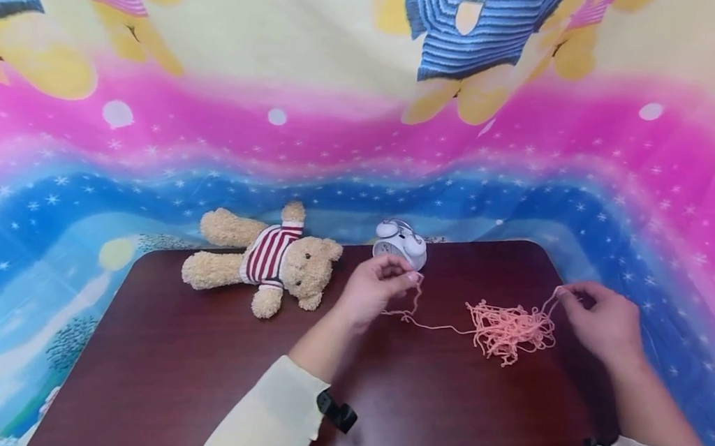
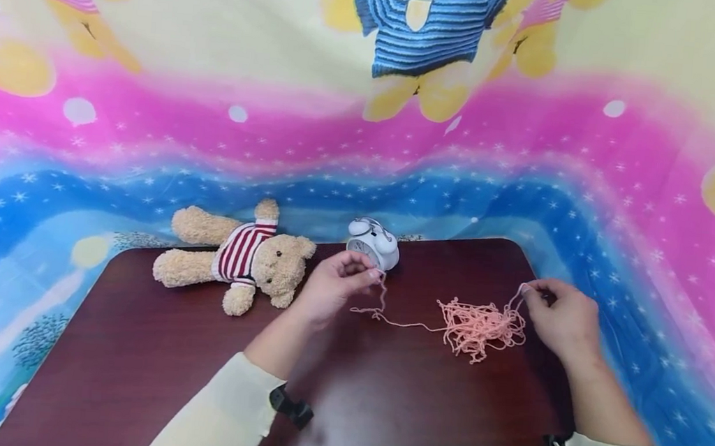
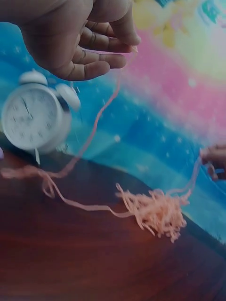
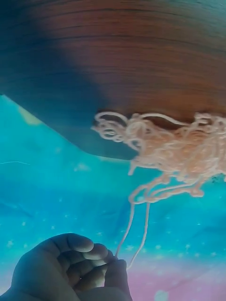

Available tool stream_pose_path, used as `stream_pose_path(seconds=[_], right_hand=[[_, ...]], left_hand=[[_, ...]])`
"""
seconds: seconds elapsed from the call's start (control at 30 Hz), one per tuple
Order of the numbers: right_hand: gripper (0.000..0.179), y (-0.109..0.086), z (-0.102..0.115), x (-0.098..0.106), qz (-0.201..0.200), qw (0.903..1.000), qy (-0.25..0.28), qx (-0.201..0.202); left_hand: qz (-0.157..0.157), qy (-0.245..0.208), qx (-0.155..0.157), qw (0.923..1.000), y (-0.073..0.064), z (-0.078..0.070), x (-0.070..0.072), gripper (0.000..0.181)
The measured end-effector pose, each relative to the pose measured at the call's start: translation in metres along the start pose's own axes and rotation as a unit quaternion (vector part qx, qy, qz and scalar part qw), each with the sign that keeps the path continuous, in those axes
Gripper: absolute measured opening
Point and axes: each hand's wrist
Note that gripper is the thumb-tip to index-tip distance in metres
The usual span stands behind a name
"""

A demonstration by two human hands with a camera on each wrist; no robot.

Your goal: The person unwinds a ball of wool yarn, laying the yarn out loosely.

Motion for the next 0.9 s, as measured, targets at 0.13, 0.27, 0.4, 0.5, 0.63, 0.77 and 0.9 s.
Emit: stream_pose_path(seconds=[0.13,0.27,0.4,0.5,0.63,0.77,0.9], right_hand=[[0.028,-0.001,0.010,-0.011,0.023,0.9996,0.007,0.013],[0.029,0.000,0.017,-0.023,0.052,0.9982,0.018,0.026],[0.029,0.001,0.020,-0.034,0.095,0.9950,0.017,0.025],[0.031,0.001,0.018,-0.043,0.134,0.9904,0.021,0.025],[0.027,0.003,0.016,-0.054,0.168,0.9849,0.025,0.033],[0.021,0.003,0.016,-0.062,0.182,0.9819,0.007,0.053],[0.019,0.002,0.018,-0.064,0.186,0.9799,-0.002,0.073]], left_hand=[[0.008,0.002,0.019,0.9998,0.012,0.019,-0.019,0.014],[0.006,0.000,0.038,0.9993,0.020,0.041,-0.033,0.013],[0.003,0.018,0.054,0.9983,0.026,0.061,-0.045,0.012],[-0.001,0.032,0.069,0.9971,0.029,0.074,-0.051,0.012],[0.001,0.057,0.097,0.9937,0.030,0.091,-0.054,0.010],[0.001,0.091,0.113,0.9894,0.027,0.102,-0.053,0.011],[0.003,0.107,0.105,0.9887,0.024,0.106,-0.047,0.019]])
Point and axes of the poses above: each hand's wrist, its own y-axis towards the middle knuckle, its own x-axis out of the back of the hand, z = x × y, and after that the axes turned 12 degrees about z, right-handed
